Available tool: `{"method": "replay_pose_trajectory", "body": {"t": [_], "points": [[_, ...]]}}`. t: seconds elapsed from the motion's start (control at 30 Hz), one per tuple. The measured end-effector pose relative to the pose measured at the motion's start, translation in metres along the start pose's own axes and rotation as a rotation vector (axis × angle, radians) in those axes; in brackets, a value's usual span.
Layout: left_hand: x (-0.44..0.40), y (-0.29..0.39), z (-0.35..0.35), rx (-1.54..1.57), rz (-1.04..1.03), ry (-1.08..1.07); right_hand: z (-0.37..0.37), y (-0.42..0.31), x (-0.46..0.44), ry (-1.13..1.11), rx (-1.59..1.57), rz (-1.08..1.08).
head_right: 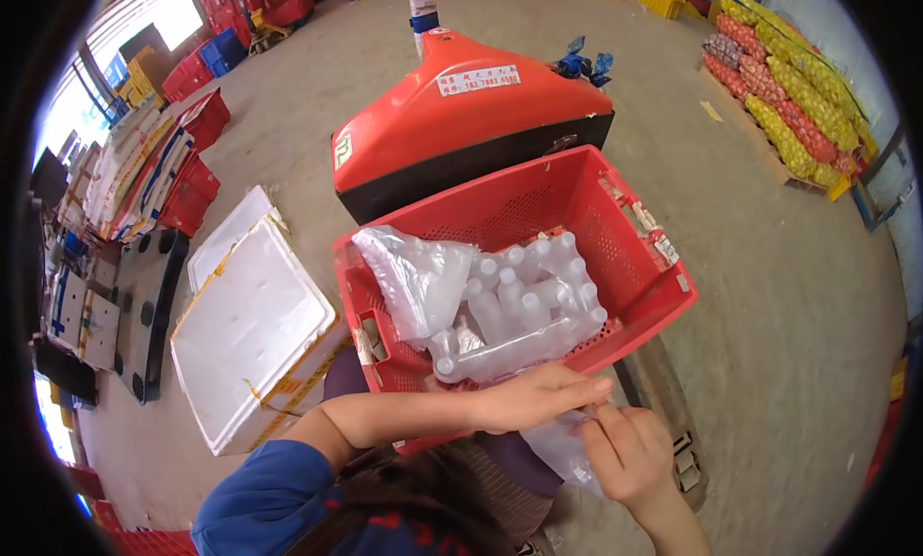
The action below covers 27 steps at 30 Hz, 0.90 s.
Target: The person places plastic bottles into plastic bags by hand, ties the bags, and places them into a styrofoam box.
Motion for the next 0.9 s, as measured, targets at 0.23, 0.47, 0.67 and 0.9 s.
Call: {"method": "replay_pose_trajectory", "body": {"t": [0.23,0.47,0.67,0.9], "points": [[0.014,0.012,0.023,0.158,-0.261,0.239,-0.005,-0.006,0.007,0.146,0.162,0.075],[0.062,-0.057,0.148,-0.263,-0.079,0.766,-0.05,0.031,0.124,-0.332,0.121,-0.527],[0.064,0.046,0.001,-0.967,-0.757,0.428,-0.084,0.031,0.121,0.087,-1.328,-1.219],[0.095,0.046,-0.041,-0.775,-1.053,0.537,-0.081,0.003,0.101,-0.338,-0.566,-0.551]]}}
Point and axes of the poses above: each hand's wrist, its own x-axis away from the middle knuckle, its own z-axis out of the back of the hand, y = z × x, the point moved 9 cm from there along -x, towards the middle knuckle, and after that the axes turned 1 degree about -z, right-handed, at the moved point
